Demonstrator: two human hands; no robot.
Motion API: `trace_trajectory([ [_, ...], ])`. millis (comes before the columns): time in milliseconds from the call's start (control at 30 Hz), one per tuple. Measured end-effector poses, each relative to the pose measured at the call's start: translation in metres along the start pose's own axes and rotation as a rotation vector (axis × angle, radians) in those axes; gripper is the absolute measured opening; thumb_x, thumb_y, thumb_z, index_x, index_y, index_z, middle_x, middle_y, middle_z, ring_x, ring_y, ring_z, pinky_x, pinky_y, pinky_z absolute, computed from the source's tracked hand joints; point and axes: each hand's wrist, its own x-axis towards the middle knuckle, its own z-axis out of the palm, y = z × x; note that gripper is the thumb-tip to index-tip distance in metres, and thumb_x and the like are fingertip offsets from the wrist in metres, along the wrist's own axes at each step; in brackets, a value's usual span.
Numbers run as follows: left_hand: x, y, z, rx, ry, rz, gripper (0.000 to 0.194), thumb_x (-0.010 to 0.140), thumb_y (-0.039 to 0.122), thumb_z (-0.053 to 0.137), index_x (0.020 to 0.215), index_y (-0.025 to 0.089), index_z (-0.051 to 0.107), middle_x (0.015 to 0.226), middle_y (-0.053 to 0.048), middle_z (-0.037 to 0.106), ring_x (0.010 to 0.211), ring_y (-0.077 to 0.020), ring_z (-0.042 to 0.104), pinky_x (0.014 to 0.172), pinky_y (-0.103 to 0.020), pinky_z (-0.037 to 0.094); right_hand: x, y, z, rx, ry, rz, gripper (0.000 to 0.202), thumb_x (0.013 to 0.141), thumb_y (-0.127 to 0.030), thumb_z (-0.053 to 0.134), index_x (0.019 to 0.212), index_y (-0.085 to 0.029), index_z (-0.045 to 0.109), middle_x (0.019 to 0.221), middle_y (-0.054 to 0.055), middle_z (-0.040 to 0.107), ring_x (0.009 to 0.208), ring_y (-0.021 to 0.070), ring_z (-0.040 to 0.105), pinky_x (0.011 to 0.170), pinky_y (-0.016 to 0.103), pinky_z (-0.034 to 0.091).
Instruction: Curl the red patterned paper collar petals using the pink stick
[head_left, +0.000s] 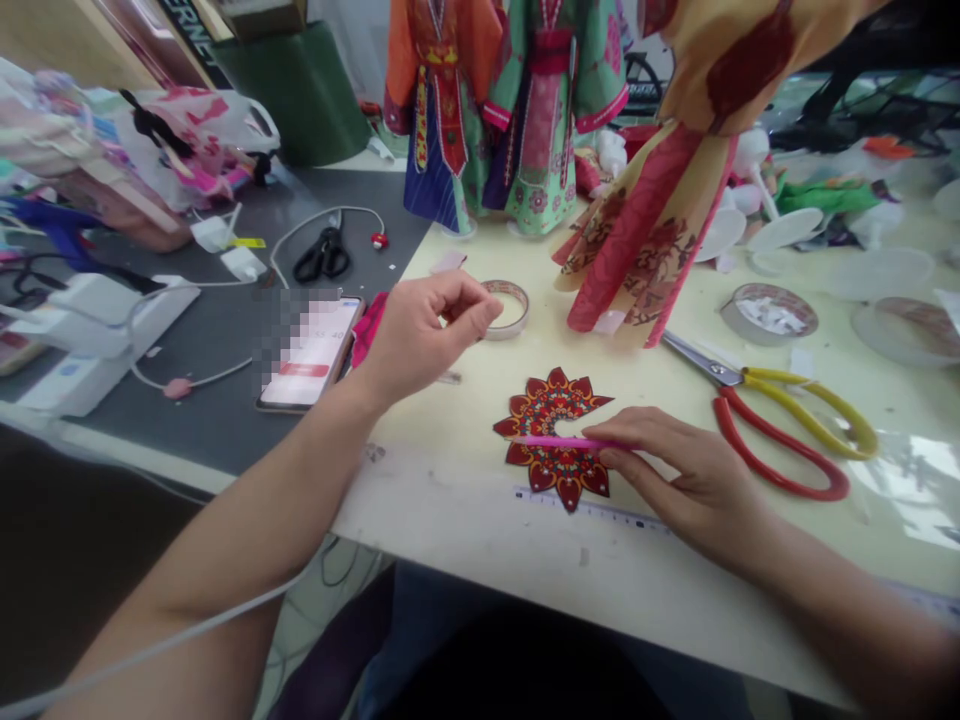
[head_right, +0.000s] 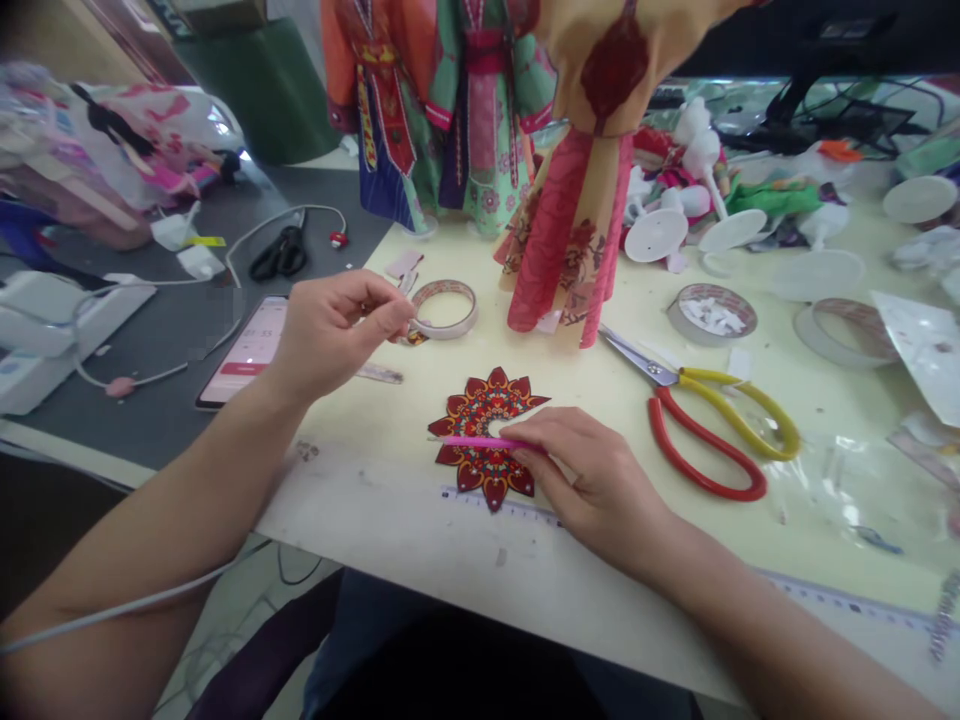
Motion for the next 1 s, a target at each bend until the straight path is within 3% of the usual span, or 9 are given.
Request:
trace_trajectory([
  [233, -0.002, -0.001, 0.007, 0.072, -0.033, -0.008, 0.02, 0.081, 0.029, 0.06, 0.068, 0.014, 0.062, 0.057, 0.0, 0.059, 0.055, -0.0085, 0.054, 0.051, -0.019, 0.041, 0.018, -0.017, 0.011, -0.192, 0.015, -0.199, 0.017, 0.082, -0.009, 0.053, 0.098, -0.012, 0.061, 0.084, 0.008, 0.066, 0.082, 0.0174, 0.058, 0.076, 0.034, 0.047],
  [467, -0.003, -0.004, 0.009, 0.1, -0.046, 0.02, 0.021, 0.081, 0.03, 0.06, 0.068, 0.014, 0.062, 0.057, 0.001, 0.058, 0.052, -0.0074, 0.048, 0.05, -0.02, 0.039, 0.039, -0.023, 0.035, -0.316, 0.078, -0.332, 0.013, 0.082, -0.009, 0.05, 0.088, -0.012, 0.062, 0.071, 0.006, 0.066, 0.068, 0.0158, 0.058, 0.076, 0.036, 0.044],
  [1000, -0.005, -0.006, 0.011, 0.065, -0.148, 0.061, 0.017, 0.082, 0.026, 0.057, 0.07, 0.014, 0.06, 0.058, 0.003, 0.054, 0.051, -0.0059, 0.045, 0.046, -0.017, 0.037, 0.039, -0.019, 0.04, -0.344, 0.071, -0.36, 0.013, 0.081, -0.008, 0.052, 0.086, -0.011, 0.063, 0.068, 0.006, 0.065, 0.066, 0.0152, 0.057, 0.079, 0.037, 0.042],
])
